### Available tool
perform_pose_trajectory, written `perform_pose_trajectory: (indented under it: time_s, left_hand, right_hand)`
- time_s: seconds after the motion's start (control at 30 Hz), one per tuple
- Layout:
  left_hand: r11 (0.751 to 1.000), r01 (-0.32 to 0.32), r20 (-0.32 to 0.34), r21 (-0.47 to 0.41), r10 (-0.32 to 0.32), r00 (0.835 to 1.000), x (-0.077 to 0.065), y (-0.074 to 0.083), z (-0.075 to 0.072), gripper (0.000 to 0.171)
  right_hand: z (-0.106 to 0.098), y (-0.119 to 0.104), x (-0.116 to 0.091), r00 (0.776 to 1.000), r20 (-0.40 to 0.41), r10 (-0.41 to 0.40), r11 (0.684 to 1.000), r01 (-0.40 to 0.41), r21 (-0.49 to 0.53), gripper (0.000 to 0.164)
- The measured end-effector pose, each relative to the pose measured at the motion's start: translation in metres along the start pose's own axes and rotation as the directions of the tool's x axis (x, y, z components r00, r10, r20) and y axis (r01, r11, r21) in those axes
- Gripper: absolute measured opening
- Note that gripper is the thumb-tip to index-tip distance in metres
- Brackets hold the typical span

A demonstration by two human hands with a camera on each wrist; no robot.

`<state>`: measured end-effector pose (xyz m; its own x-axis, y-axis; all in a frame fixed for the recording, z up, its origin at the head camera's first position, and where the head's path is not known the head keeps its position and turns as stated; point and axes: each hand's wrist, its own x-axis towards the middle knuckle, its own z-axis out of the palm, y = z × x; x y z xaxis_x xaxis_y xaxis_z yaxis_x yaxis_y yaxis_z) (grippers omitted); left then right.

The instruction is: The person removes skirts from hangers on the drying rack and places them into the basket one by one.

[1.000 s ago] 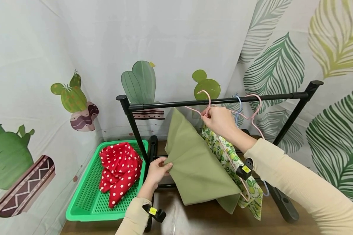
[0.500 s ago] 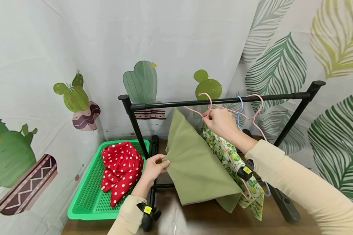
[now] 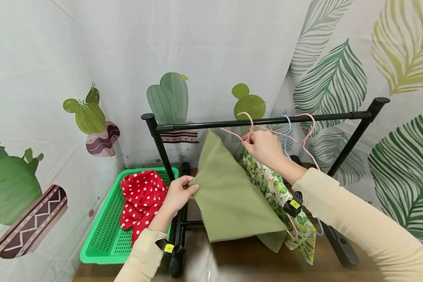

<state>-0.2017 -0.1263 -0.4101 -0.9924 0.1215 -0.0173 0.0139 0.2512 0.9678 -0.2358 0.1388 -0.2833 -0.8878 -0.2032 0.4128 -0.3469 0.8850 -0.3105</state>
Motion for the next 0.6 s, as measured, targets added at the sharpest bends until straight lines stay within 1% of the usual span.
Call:
perform_pose_trajectory:
  time_s: [0.2, 0.33, 0.43, 0.6]
  left_hand:
    - [0.995, -0.056, -0.036, 0.077, 0.059, 0.998, -0.001, 0.014, -0.01, 0.017]
    - [0.992, -0.067, -0.059, 0.108, 0.074, 0.996, -0.001, 0.021, -0.015, 0.014]
    - [0.989, -0.077, -0.074, 0.128, 0.087, 0.993, 0.0, 0.025, -0.018, 0.013]
    - [0.981, -0.094, -0.078, 0.171, 0.108, 0.991, 0.0, 0.032, -0.024, 0.014]
  right_hand:
    - [0.002, 0.0, -0.001, 1.0, 0.004, 0.009, 1.0, -0.009, 0.01, 0.018]
    - [0.002, -0.001, -0.001, 1.0, 0.013, 0.015, 1.0, -0.016, 0.016, 0.019]
    - [0.001, -0.002, 0.0, 1.0, 0.004, 0.015, 1.0, -0.015, 0.026, 0.019]
    - [0.001, -0.004, 0.0, 1.0, 0.013, 0.018, 1.0, -0.019, 0.024, 0.02]
